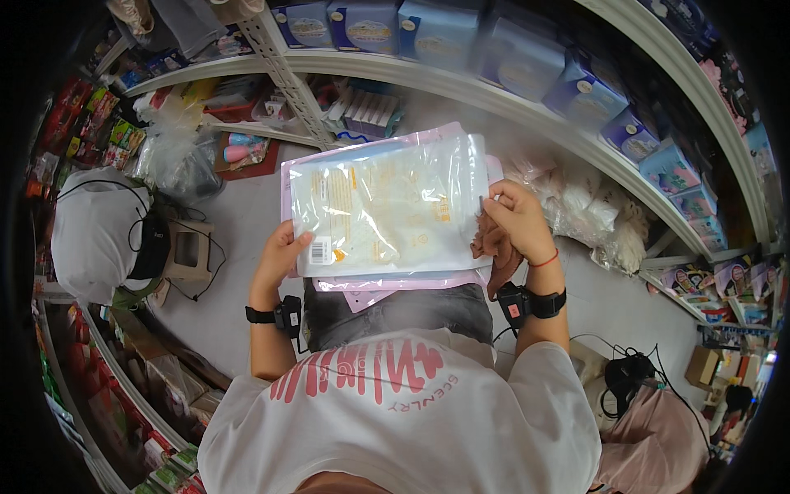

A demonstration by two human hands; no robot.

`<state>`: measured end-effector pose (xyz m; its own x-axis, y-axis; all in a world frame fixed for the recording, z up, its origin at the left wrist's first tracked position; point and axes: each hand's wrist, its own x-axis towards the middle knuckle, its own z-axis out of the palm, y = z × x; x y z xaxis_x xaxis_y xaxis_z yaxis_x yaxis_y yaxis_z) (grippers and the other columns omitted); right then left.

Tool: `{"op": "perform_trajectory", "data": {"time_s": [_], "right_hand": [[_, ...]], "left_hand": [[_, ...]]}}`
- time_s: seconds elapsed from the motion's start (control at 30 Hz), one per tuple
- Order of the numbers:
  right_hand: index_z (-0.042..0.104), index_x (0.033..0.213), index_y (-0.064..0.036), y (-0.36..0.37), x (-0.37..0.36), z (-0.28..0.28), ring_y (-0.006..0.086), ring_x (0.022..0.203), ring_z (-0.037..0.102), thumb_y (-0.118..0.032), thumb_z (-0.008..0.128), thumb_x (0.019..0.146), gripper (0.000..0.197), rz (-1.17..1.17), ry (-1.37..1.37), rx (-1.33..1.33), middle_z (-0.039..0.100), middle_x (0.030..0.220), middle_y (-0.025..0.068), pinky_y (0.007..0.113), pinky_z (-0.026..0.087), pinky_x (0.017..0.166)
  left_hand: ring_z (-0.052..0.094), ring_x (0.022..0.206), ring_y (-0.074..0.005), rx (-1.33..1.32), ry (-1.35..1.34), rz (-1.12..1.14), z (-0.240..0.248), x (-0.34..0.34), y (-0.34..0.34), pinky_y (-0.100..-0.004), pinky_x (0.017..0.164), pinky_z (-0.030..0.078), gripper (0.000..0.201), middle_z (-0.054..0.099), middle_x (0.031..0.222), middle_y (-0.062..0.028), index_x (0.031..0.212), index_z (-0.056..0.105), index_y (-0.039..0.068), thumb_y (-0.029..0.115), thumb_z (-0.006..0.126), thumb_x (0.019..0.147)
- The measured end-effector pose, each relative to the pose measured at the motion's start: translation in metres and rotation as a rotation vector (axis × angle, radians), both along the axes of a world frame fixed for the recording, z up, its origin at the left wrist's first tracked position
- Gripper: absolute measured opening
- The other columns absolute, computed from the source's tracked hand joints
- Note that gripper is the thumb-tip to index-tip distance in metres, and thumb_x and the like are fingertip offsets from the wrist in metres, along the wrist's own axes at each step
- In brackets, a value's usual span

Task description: The person sorts items including packaged hot water bags and boxed beauty products by picking them up from the floor area, turning them over, and placing them into groups on their lap or nearby surfaces.

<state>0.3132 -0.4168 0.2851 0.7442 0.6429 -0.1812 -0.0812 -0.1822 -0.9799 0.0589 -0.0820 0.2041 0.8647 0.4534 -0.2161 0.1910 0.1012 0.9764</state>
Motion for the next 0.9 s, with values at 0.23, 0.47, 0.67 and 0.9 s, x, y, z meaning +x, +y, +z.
{"op": "perform_trajectory", "data": {"time_s": [0.23, 0.47, 0.67, 0.9], "right_hand": [[0.057, 0.095, -0.0018, 0.014, -0.002, 0.038, 0.0069, 0.061, 0.056, -0.007, 0.060, 0.091, 0.007, -0.251, -0.377, 0.152, 0.062, 0.074, 0.0029, 0.020, 0.042, 0.054], [0.061, 0.102, -0.0005, 0.025, 0.041, -0.018, 0.0101, 0.087, 0.057, 0.001, 0.059, 0.086, 0.016, -0.161, -0.964, -0.064, 0.061, 0.096, 0.0033, 0.022, 0.045, 0.080], [0.061, 0.101, -0.0016, 0.005, 0.035, -0.059, 0.0077, 0.080, 0.055, -0.004, 0.059, 0.090, 0.012, 0.049, -0.923, -0.200, 0.061, 0.089, 0.0015, 0.022, 0.045, 0.074], [0.060, 0.113, -0.0009, -0.035, 0.065, -0.056, 0.0149, 0.082, 0.061, -0.030, 0.059, 0.093, 0.035, -0.073, -0.928, -0.362, 0.064, 0.092, 0.0087, 0.026, 0.048, 0.075]], "left_hand": [[0.064, 0.082, -0.0136, 0.214, -0.070, 0.339, 0.039, 0.012, 0.021, -0.0228, 0.072, 0.052, 0.020, 0.064, 0.087, -0.0047, 0.104, 0.060, -0.002, 0.015, 0.060, 0.093], [0.051, 0.122, -0.0281, -0.444, -0.696, 0.115, 0.056, 0.000, 0.016, -0.0376, 0.099, 0.045, 0.055, 0.042, 0.143, -0.0159, 0.138, 0.042, 0.000, 0.042, 0.036, 0.102], [0.046, 0.127, -0.0267, -0.129, -0.056, 0.074, 0.011, -0.040, 0.017, -0.0350, 0.099, 0.043, 0.055, 0.041, 0.144, -0.0166, 0.139, 0.040, -0.001, 0.036, 0.046, 0.099], [0.046, 0.124, -0.0272, 0.541, 0.228, 0.346, -0.018, -0.004, 0.041, -0.0373, 0.101, 0.040, 0.081, 0.044, 0.137, -0.0225, 0.144, 0.030, -0.001, 0.034, 0.072, 0.084]]}}
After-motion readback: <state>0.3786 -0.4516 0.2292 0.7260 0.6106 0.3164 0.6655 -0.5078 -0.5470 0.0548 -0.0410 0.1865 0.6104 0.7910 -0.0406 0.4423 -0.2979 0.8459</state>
